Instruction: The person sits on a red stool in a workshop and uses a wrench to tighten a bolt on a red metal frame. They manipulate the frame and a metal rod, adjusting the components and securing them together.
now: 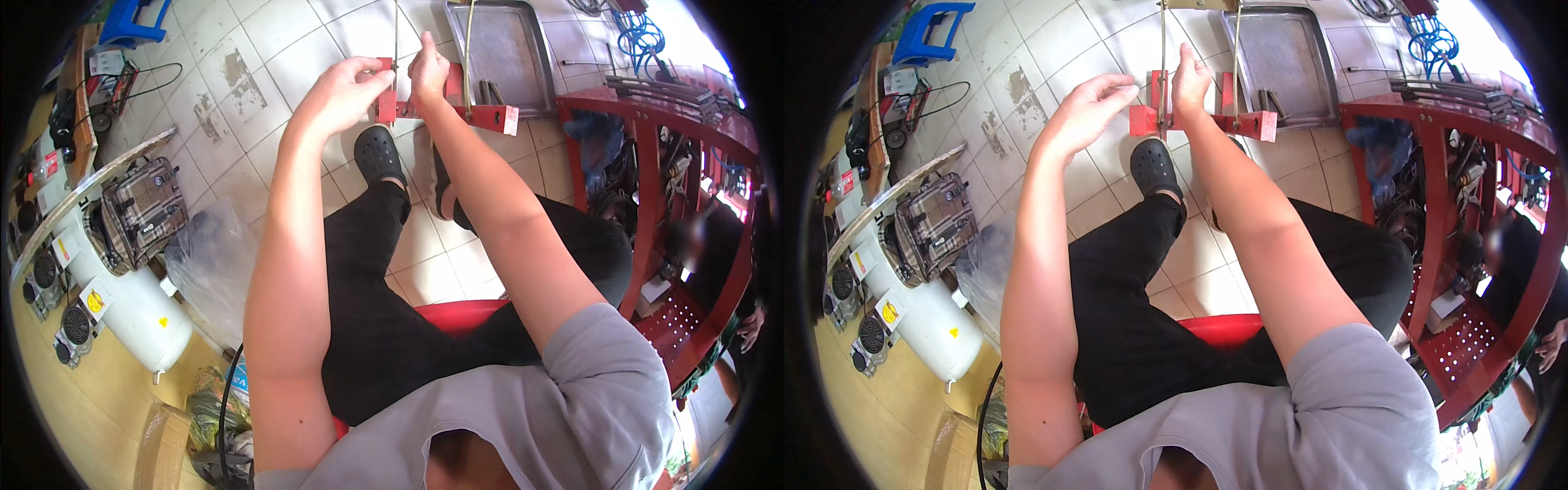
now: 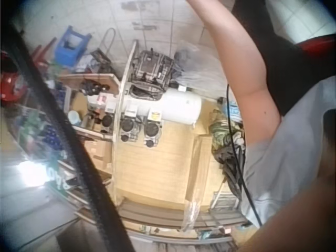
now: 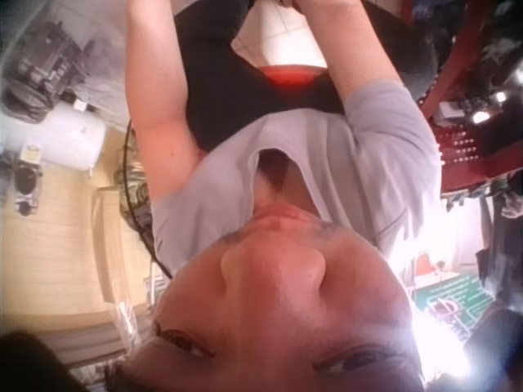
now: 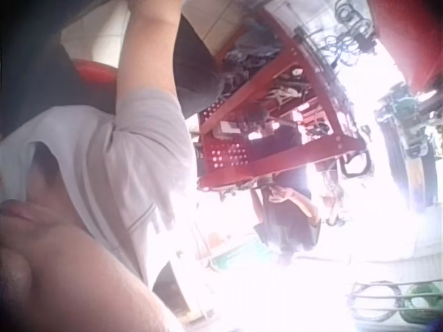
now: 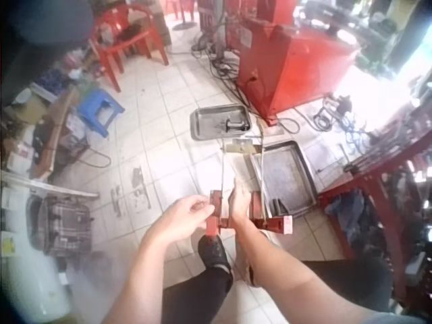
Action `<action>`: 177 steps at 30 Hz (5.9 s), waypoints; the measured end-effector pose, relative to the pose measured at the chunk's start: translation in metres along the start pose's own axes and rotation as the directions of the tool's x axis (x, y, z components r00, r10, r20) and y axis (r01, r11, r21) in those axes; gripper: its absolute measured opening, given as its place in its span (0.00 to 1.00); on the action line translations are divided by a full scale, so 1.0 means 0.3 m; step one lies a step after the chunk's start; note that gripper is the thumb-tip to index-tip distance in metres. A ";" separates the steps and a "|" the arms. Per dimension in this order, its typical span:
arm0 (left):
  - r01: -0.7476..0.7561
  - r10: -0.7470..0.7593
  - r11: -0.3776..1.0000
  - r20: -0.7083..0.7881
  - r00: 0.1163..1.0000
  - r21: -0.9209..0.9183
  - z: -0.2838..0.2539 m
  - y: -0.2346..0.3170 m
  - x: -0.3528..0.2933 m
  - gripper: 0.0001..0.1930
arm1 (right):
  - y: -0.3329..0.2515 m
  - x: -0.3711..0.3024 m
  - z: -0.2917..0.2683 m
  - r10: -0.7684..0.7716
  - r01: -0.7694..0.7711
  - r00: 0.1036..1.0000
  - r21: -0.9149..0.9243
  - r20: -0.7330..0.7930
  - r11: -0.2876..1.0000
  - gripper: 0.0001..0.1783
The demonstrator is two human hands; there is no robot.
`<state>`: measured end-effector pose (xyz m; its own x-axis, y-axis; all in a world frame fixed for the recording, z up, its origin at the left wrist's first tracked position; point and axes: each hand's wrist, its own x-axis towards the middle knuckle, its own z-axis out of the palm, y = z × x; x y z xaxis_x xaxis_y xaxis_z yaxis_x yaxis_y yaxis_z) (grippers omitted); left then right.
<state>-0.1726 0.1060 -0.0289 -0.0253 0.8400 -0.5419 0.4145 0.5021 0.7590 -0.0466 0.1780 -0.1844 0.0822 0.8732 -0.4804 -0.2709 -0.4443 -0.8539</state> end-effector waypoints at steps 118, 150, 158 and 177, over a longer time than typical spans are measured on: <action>-0.253 -0.501 0.645 -0.650 0.572 -0.721 0.623 -0.531 0.169 0.10 | 0.215 -0.046 -0.165 0.014 0.537 0.843 -0.843 0.537 0.012 0.09; 0.199 -0.423 0.790 -0.280 0.862 -0.580 0.366 -0.475 0.161 0.07 | -0.025 -0.336 -0.450 0.273 0.357 0.850 -0.874 0.450 0.329 0.20; 0.233 -0.500 0.763 -0.321 0.805 -0.603 0.259 -0.380 0.130 0.11 | 0.000 -0.356 -0.424 0.306 0.275 0.868 -0.891 0.392 0.361 0.19; -0.380 -0.168 0.699 -0.656 0.736 -0.606 -0.081 0.141 -0.231 0.20 | -0.249 -0.236 -0.095 0.151 0.242 0.939 -0.908 0.308 0.343 0.17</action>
<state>-0.1755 0.0739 0.0496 -0.6847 0.6688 -0.2897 -0.2516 0.1562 0.9552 -0.0048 0.1437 -0.0923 -0.2587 0.8149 -0.5187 0.7976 -0.1226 -0.5905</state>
